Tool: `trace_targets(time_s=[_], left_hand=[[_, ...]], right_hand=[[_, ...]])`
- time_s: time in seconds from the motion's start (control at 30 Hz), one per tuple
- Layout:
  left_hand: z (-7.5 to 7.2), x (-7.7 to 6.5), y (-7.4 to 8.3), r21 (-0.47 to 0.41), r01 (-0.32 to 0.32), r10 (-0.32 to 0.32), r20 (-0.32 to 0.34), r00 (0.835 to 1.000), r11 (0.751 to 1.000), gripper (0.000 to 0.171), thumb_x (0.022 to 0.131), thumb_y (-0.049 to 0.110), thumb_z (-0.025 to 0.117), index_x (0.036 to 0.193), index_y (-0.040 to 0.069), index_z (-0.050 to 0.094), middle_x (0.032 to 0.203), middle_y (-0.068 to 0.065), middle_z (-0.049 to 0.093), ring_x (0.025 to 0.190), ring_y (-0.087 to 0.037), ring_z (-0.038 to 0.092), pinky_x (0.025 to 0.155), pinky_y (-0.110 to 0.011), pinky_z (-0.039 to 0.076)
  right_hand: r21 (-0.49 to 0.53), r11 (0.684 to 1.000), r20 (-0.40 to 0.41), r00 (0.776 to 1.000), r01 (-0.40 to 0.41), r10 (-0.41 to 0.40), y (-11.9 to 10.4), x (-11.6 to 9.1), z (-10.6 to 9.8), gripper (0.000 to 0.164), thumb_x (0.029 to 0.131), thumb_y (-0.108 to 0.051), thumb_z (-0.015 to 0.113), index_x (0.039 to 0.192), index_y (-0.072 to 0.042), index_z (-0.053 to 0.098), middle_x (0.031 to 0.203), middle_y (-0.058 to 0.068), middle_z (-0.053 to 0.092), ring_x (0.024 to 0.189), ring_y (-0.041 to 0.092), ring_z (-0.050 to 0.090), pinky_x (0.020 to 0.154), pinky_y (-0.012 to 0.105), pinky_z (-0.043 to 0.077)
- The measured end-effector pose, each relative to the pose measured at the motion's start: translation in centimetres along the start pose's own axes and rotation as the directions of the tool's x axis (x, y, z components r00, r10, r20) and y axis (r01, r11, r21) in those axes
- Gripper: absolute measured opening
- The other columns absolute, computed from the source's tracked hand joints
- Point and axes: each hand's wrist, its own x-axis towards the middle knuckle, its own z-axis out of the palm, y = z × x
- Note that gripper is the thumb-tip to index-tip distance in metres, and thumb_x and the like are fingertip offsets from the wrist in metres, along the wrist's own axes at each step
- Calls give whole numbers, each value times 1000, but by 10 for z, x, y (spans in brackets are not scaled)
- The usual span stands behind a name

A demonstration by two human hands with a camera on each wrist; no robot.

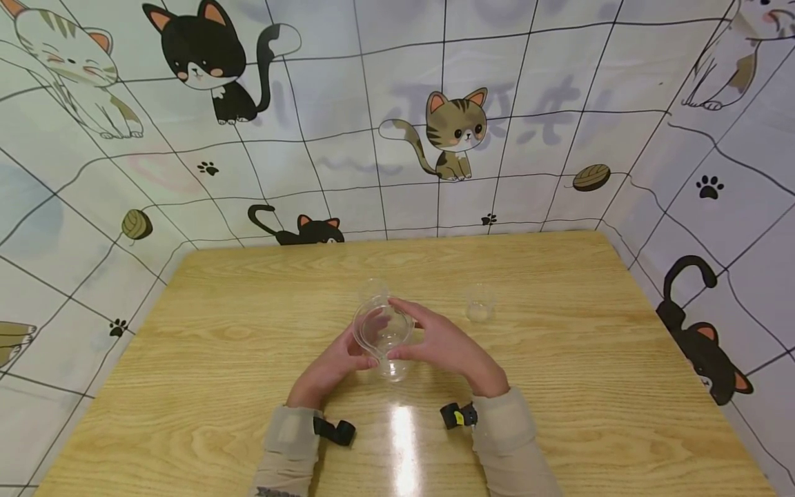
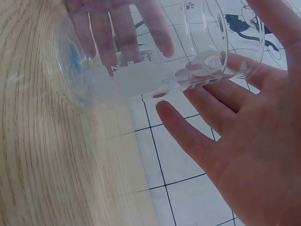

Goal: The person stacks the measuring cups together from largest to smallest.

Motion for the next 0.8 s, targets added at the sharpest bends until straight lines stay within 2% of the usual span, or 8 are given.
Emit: trace_targets(time_s=[0.17,0.57,0.8], left_hand=[[0,0,0,1,-4,4,-4,1000,1000,84,78,16,70,143,15,17,143,-12,27,133,-27,18,105,-45,14],[1,-2,3,-8,12,-12,-20,1000,1000,82,78,12,68,143,19,18,144,-11,24,133,-24,17,105,-41,14],[2,-2,5,-10,43,-44,-52,998,999,83,78,7,67,143,25,18,145,-6,24,133,-22,17,105,-41,14]], right_hand=[[-6,1000,-10,1000,2,-2,2,1,0,80,71,-44,71,138,-34,29,140,-14,29,123,22,36,94,48,33],[-20,1000,-25,1000,12,-12,3,1,0,79,72,-44,70,138,-34,28,140,-14,29,122,23,37,94,47,34],[-29,1000,-29,1000,4,-5,2,1,0,78,73,-43,69,139,-34,27,140,-14,29,120,23,40,93,47,35]])
